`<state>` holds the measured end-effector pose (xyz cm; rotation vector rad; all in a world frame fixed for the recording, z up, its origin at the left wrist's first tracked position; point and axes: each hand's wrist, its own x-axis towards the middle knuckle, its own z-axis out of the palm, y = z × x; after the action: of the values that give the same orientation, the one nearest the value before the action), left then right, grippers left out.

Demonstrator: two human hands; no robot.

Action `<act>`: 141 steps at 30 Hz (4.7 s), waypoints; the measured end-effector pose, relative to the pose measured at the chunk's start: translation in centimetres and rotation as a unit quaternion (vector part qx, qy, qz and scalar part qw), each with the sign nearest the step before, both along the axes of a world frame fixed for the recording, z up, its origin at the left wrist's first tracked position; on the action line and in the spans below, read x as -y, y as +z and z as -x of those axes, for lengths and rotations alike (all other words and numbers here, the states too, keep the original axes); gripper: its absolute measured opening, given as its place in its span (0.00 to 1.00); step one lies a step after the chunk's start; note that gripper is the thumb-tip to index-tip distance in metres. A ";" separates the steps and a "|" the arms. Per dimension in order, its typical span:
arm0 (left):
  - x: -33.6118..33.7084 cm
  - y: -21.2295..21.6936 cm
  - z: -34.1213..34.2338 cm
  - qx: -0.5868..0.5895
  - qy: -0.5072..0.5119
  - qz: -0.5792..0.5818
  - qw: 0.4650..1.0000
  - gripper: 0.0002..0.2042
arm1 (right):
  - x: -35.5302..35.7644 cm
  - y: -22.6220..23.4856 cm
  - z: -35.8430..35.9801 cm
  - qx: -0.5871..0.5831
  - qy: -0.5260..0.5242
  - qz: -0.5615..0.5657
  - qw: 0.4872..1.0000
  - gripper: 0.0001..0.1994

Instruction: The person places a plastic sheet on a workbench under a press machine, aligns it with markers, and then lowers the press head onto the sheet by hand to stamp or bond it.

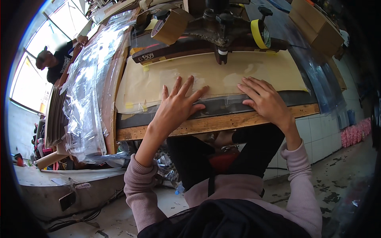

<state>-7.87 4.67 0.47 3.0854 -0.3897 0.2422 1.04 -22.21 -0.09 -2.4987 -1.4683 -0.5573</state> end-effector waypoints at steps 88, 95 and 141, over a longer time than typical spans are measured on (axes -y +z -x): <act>-3.0 1.4 -2.0 0.050 -0.028 0.003 0.998 0.23 | -1.9 0.6 -3.6 0.119 -0.007 0.002 0.993 0.14; -3.4 1.3 -2.3 0.064 -0.031 -0.004 0.997 0.23 | -1.7 1.0 -4.9 0.052 -0.017 -0.041 0.998 0.16; -3.8 -0.8 -4.2 0.071 -0.005 0.032 0.997 0.23 | -1.4 -0.3 -5.9 0.043 -0.047 0.042 0.997 0.16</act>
<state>-3.71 8.42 -0.37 3.0132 -0.3924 0.4654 6.99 -20.79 -0.40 -2.6527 -1.4379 -0.6399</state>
